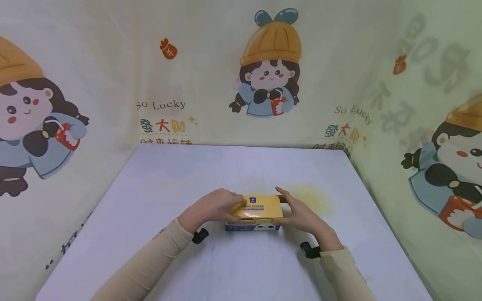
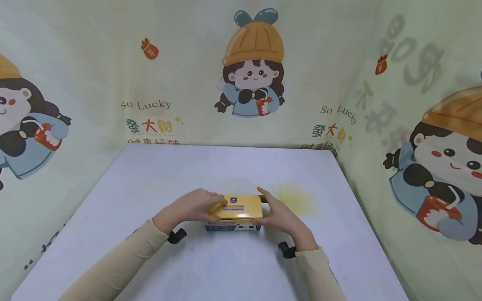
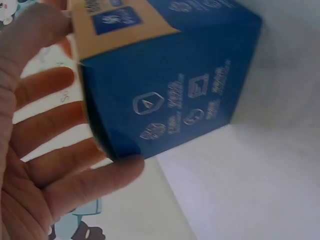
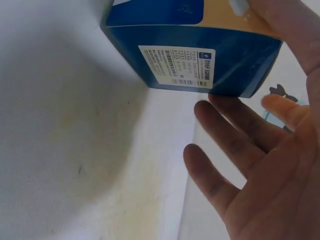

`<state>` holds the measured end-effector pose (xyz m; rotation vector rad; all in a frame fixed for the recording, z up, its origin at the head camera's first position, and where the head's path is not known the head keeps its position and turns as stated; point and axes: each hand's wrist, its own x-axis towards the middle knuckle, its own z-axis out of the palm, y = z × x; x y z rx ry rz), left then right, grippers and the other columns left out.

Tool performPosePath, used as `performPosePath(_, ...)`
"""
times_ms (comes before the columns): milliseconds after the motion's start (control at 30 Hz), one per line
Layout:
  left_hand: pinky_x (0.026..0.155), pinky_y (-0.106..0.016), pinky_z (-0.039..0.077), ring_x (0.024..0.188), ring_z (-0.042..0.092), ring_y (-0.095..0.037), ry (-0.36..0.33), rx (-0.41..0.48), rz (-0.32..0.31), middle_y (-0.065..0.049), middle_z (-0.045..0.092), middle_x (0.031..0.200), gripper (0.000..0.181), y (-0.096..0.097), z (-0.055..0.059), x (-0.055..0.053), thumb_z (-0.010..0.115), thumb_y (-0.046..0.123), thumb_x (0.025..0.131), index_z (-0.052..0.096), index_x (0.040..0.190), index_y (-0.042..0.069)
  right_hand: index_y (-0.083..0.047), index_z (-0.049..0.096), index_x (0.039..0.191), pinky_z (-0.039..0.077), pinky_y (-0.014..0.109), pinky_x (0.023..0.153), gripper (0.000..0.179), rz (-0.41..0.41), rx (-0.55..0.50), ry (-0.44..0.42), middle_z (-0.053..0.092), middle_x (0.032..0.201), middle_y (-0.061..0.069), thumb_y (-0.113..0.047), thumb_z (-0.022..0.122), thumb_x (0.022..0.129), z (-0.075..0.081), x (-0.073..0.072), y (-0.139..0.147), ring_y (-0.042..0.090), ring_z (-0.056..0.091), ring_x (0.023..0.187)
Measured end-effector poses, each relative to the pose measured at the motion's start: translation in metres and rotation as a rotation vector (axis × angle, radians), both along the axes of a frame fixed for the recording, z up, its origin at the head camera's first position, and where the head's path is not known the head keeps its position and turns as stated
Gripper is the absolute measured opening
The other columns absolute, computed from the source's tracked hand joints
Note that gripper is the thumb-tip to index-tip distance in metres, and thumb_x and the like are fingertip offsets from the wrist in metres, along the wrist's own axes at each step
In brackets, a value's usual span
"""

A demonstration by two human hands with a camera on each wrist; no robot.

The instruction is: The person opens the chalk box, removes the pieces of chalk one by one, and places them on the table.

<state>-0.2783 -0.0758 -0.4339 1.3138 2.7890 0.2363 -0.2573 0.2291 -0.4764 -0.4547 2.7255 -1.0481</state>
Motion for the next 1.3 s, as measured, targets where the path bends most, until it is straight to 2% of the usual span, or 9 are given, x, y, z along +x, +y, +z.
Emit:
performPosePath(133, 0.066, -0.023, 0.044, 0.072, 0.052, -0.008, -0.024, 0.010, -0.020, 0.002, 0.075, 0.111, 0.043, 0.001, 0.000, -0.003, 0.079, 0.031, 0.088, 0.071, 0.128, 0.018, -0.026, 0.018, 0.167, 0.032, 0.066, 0.115, 0.120, -0.011, -0.037, -0.006, 0.055, 0.153, 0.013, -0.042, 0.094, 0.075, 0.002, -0.001, 0.002, 0.037, 0.047, 0.144)
performPosePath(300, 0.070, -0.024, 0.048, 0.077, 0.056, -0.010, -0.101, 0.036, 0.026, -0.001, 0.074, 0.122, 0.054, -0.001, 0.000, -0.002, 0.077, 0.028, 0.091, 0.063, 0.143, 0.022, -0.029, 0.012, 0.168, 0.033, 0.066, 0.114, 0.127, -0.018, -0.080, -0.035, 0.054, 0.153, 0.015, -0.045, 0.094, 0.073, 0.000, -0.001, 0.003, 0.039, 0.048, 0.144)
performPosePath(467, 0.060, -0.024, 0.045, 0.066, 0.052, -0.008, -0.135, 0.098, 0.048, -0.001, 0.073, 0.111, 0.060, -0.006, -0.001, -0.002, 0.069, 0.028, 0.096, 0.051, 0.153, 0.022, -0.032, 0.008, 0.168, 0.033, 0.067, 0.114, 0.129, -0.021, -0.090, -0.019, 0.054, 0.153, 0.017, -0.046, 0.094, 0.073, -0.003, -0.002, 0.001, 0.041, 0.047, 0.144)
performPosePath(767, 0.057, -0.023, 0.044, 0.061, 0.052, -0.008, -0.113, 0.235, 0.065, -0.005, 0.070, 0.090, 0.033, -0.010, -0.004, -0.007, 0.062, 0.031, 0.105, 0.048, 0.129, 0.013, -0.035, 0.003, 0.168, 0.035, 0.066, 0.113, 0.130, -0.026, -0.092, -0.011, 0.049, 0.155, 0.020, -0.048, 0.093, 0.074, -0.004, -0.003, 0.004, 0.044, 0.047, 0.143)
performPosePath(833, 0.056, -0.025, 0.046, 0.060, 0.055, -0.011, -0.102, 0.289, 0.110, -0.006, 0.071, 0.091, 0.026, -0.009, -0.005, -0.009, 0.059, 0.030, 0.106, 0.047, 0.121, 0.013, -0.036, 0.002, 0.168, 0.036, 0.066, 0.113, 0.130, -0.024, -0.098, -0.004, 0.050, 0.155, 0.020, -0.046, 0.093, 0.075, -0.004, -0.004, 0.005, 0.044, 0.049, 0.141)
performPosePath(967, 0.063, -0.032, 0.052, 0.071, 0.066, -0.018, -0.047, 0.463, 0.257, -0.012, 0.075, 0.118, 0.023, -0.003, -0.008, -0.018, 0.054, 0.030, 0.109, 0.042, 0.110, 0.011, -0.031, 0.002, 0.168, 0.037, 0.066, 0.112, 0.129, -0.021, -0.111, 0.013, 0.050, 0.155, 0.018, -0.040, 0.093, 0.077, -0.004, -0.005, 0.008, 0.041, 0.052, 0.139)
performPosePath(1067, 0.056, -0.032, 0.046, 0.063, 0.058, -0.017, 0.018, 0.559, 0.413, -0.008, 0.075, 0.104, 0.026, 0.003, -0.014, -0.021, 0.055, 0.031, 0.110, 0.042, 0.103, 0.010, -0.028, 0.003, 0.168, 0.035, 0.068, 0.112, 0.129, -0.019, -0.147, 0.001, 0.049, 0.157, 0.015, -0.038, 0.094, 0.077, -0.007, -0.006, 0.008, 0.039, 0.052, 0.139)
performPosePath(1200, 0.052, -0.030, 0.035, 0.058, 0.043, -0.017, 0.052, 0.595, 0.569, -0.004, 0.054, 0.077, 0.026, 0.013, -0.024, -0.023, 0.053, 0.033, 0.110, 0.049, 0.099, 0.010, -0.031, 0.005, 0.168, 0.035, 0.066, 0.113, 0.130, -0.036, -0.184, -0.031, 0.048, 0.158, 0.012, -0.037, 0.095, 0.075, -0.012, -0.003, 0.007, 0.038, 0.051, 0.140)
performPosePath(1300, 0.058, -0.035, 0.044, 0.067, 0.054, -0.021, -0.007, 0.585, 0.636, -0.008, 0.060, 0.092, 0.031, 0.019, -0.027, -0.022, 0.049, 0.039, 0.111, 0.054, 0.113, 0.008, -0.033, 0.004, 0.168, 0.036, 0.065, 0.113, 0.129, -0.034, -0.164, -0.024, 0.047, 0.158, 0.013, -0.039, 0.094, 0.075, -0.011, 0.000, 0.007, 0.038, 0.051, 0.140)
